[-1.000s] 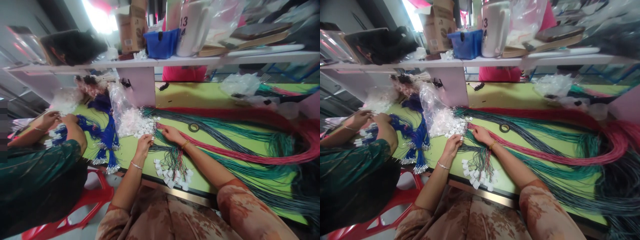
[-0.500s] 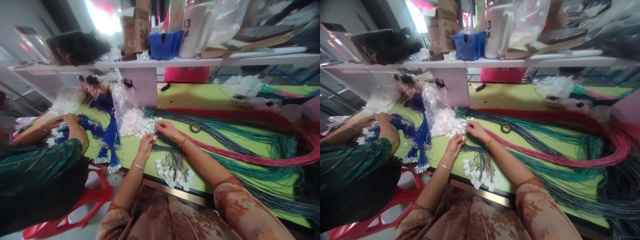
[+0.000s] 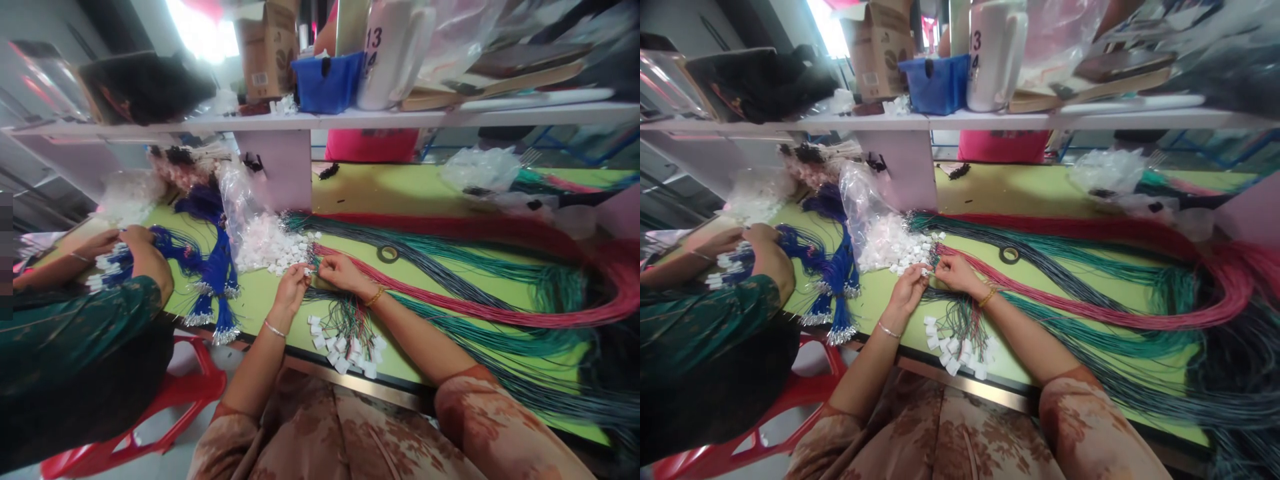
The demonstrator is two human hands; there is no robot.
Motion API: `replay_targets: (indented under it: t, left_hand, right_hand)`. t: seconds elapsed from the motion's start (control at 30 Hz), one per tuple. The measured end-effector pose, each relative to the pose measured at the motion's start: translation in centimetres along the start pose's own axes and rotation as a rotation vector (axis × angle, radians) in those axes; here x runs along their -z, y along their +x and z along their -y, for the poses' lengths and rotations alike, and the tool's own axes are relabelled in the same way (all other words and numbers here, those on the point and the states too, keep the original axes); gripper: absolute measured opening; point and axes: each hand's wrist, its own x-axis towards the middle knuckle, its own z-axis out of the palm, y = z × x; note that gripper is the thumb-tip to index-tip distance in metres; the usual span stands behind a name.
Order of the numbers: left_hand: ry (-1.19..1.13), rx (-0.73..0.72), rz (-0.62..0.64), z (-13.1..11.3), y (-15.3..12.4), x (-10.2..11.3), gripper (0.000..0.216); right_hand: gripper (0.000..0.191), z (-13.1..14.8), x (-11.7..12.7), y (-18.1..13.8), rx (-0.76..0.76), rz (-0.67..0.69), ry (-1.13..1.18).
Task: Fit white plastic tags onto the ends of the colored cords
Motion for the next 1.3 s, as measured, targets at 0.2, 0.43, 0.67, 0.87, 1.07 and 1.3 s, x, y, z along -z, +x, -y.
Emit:
replay_targets:
  t: [0.2,0.43,0.67,0.87,1.07,1.3]
  left_hand:
    - [0.033,-0.060,0.003,0.6,-0.1,-0.3,0.028]
    - [0.053,-0.092,-0.055,1.6,0.1,-0.3,0.031]
    - [0.088,-0.062,-0.051,1.9,0.2,-0.4,0.028]
    - [0.079,-0.025,-0.096,1.7,0.5,-0.1,0.028]
    - [0.090,-0.014,-0.078,1.3,0.1,0.0,0.030]
    - [0.094,-0.030,-0.062,1.2,0.0,-0.2,0.030]
  right_hand:
    - [0.017,0.6,-0.6,-0.2,-0.001,-0.008,-0.067]
    - [0.018,1.6,-0.6,-1.1,0.076,0.021,-0.155]
    - [0.019,0.6,-0.4,-0.6,0.064,0.055,-0.242]
    - [0.020,-1.5,2.1,3.3,-0.136,-0.123,-0.557]
    - [0.026,-2.7,3.1,4.0,-0.192,-0.043,-0.717]
    - [0.023,-1.4,4.1,4.0,-0.131,-0.031,-0.684]
